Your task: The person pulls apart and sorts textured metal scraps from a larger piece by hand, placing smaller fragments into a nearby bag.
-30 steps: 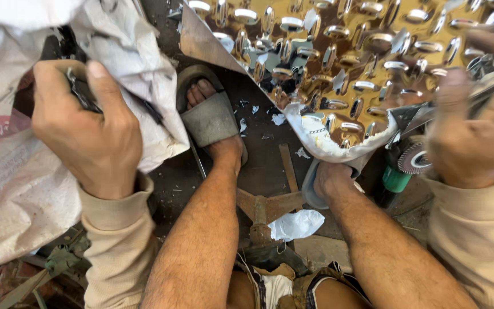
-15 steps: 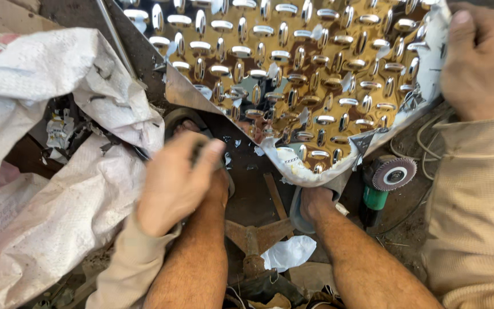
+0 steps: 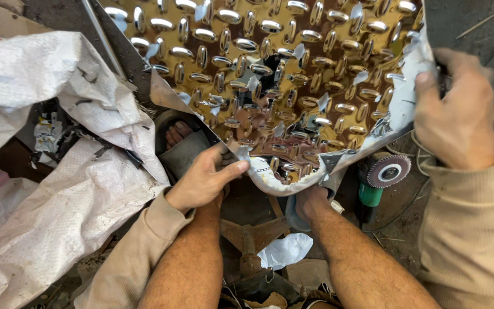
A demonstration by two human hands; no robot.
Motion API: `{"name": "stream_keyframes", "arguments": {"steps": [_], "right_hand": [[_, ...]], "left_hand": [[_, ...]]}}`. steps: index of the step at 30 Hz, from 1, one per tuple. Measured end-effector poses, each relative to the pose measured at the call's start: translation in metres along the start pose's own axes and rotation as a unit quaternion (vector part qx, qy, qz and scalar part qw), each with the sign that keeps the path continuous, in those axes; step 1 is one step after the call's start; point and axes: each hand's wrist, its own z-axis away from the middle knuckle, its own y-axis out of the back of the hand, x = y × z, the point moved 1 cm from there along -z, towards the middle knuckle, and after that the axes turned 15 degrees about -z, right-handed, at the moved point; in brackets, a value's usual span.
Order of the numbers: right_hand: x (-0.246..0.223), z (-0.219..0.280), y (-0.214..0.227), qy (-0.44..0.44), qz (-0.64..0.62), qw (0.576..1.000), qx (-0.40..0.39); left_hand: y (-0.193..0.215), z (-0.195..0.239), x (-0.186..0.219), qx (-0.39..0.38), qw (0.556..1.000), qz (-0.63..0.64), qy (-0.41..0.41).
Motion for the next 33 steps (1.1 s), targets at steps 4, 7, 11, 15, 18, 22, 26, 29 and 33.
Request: {"name": "stream_keyframes", "arguments": {"steps": [4, 7, 11, 15, 18, 22, 26, 29, 33], "right_hand": [[0.009, 0.031, 0.007, 0.114, 0.074, 0.989, 0.057], [-0.002, 0.04, 0.005, 0.162, 0.031, 0.981, 0.106], [-0.008, 0.053, -0.004, 0.238, -0.01, 0.97, 0.053], [-0.024, 0.064, -0.022, 0.232, -0.034, 0.964, -0.121], [-0.026, 0.062, -0.034, 0.262, -0.02, 0.959, -0.109], [-0.022, 0.065, -0.051, 0.311, 0.024, 0.947, -0.08], [-0.004, 0.07, -0.083, 0.328, 0.0, 0.945, -0.011], [0.002, 0.078, -0.085, 0.332, -0.025, 0.943, 0.019], [0.013, 0.093, -0.086, 0.333, -0.061, 0.94, 0.027]], "left_hand": [[-0.009, -0.009, -0.006, 0.046, 0.996, 0.052, 0.052], [0.002, -0.003, -0.009, 0.001, 0.996, 0.037, 0.085], [-0.01, -0.001, -0.017, -0.095, 0.994, 0.05, -0.011], [-0.014, -0.005, -0.001, -0.114, 0.98, 0.162, -0.012], [-0.012, -0.014, 0.003, -0.087, 0.995, 0.045, 0.017], [-0.013, -0.017, -0.002, -0.02, 0.997, -0.078, 0.006], [-0.014, -0.021, -0.017, 0.012, 1.0, 0.025, -0.007], [-0.012, -0.021, -0.008, 0.026, 0.999, -0.01, -0.035], [-0.017, -0.021, -0.03, 0.027, 0.999, 0.005, -0.033]]}}
